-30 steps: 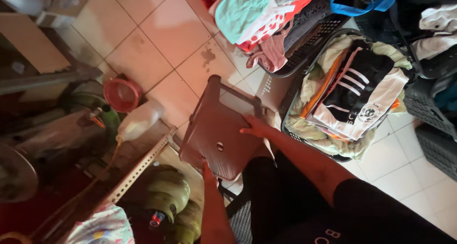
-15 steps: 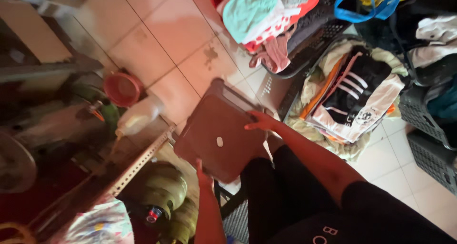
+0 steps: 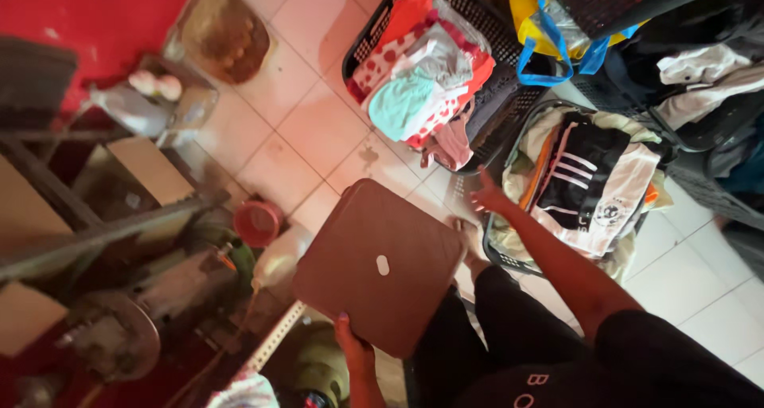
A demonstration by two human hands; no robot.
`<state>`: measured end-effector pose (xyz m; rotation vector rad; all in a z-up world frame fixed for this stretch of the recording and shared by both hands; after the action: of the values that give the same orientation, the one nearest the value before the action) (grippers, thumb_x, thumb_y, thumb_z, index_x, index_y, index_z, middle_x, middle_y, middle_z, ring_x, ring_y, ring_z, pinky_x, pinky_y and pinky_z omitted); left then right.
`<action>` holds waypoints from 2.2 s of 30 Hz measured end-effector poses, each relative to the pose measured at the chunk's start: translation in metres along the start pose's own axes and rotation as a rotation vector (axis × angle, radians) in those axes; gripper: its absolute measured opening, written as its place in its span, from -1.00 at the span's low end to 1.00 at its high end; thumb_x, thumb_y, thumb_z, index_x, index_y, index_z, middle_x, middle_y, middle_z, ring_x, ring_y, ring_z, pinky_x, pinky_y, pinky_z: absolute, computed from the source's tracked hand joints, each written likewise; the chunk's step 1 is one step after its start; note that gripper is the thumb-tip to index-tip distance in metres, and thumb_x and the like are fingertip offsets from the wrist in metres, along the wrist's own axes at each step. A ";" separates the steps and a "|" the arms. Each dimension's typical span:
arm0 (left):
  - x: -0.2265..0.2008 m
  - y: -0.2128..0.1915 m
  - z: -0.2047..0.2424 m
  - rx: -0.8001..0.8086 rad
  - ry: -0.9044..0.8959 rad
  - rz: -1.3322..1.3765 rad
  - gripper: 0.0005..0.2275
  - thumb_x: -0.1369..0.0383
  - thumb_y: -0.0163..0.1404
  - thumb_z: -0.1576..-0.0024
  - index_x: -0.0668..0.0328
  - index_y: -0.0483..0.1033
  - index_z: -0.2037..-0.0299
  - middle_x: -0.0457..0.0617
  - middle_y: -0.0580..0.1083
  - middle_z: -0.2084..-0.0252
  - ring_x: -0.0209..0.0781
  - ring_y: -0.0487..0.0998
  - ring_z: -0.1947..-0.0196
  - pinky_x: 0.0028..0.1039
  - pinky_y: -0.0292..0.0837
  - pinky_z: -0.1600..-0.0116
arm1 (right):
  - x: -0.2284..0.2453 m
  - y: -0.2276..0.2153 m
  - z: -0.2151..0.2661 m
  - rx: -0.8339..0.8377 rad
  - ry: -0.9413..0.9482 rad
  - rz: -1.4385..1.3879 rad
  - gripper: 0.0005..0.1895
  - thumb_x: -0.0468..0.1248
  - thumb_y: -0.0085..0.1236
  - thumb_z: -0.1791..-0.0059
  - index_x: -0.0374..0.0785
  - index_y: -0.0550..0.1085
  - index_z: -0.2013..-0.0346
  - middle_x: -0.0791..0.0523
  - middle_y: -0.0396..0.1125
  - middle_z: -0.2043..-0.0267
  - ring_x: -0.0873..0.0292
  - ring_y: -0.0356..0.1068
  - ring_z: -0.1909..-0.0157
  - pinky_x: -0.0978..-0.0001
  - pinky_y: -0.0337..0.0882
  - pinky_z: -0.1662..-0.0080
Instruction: The person folds a shirt by hand on an ironing board and places it into a laundry basket with other clothes.
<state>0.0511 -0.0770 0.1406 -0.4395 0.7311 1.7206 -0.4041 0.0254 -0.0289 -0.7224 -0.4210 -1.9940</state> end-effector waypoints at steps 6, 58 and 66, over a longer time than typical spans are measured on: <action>-0.038 0.004 -0.053 0.048 0.099 -0.142 -0.53 0.22 -0.07 -0.25 0.39 0.31 -0.29 0.19 0.42 -0.23 0.04 0.49 -0.17 -0.13 0.44 -0.21 | 0.037 -0.022 -0.018 -0.176 0.141 0.066 0.15 -0.38 0.11 0.00 0.22 -0.47 -0.57 -0.07 0.43 0.39 0.06 0.42 0.56 0.18 0.29 0.51; -0.348 0.612 -0.741 0.403 0.332 -0.488 -0.19 0.08 0.20 0.04 0.18 0.11 -0.40 0.06 0.16 -0.44 0.12 0.17 -0.41 0.03 0.08 -0.48 | 0.580 0.036 -0.424 -0.637 -0.480 -0.540 -0.09 -0.17 0.53 0.12 -0.24 0.20 -0.40 -0.05 0.22 -0.24 0.16 0.33 -0.16 0.35 0.49 -0.02; -0.316 0.650 -0.861 0.555 -0.166 -0.294 -0.03 -0.19 0.15 0.05 0.06 -0.01 -0.52 -0.01 0.03 -0.56 0.10 0.02 -0.52 0.01 -0.08 -0.53 | 0.571 0.016 -0.556 -0.625 -0.655 -0.375 -0.13 -0.19 0.43 -0.12 -0.23 0.11 -0.58 0.00 0.03 -0.52 0.04 0.04 -0.49 0.22 0.23 -0.31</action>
<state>-0.5573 -0.9811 -0.1344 -0.0146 0.9307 1.1972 -0.7864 -0.6715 -0.0887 -1.8242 -0.3164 -2.2180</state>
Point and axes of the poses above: each hand's wrist, its own z-axis away from the middle knuckle, its own y-axis out of the palm, x = y × z, the point moved 1 cm from there along -z, towards the middle knuckle
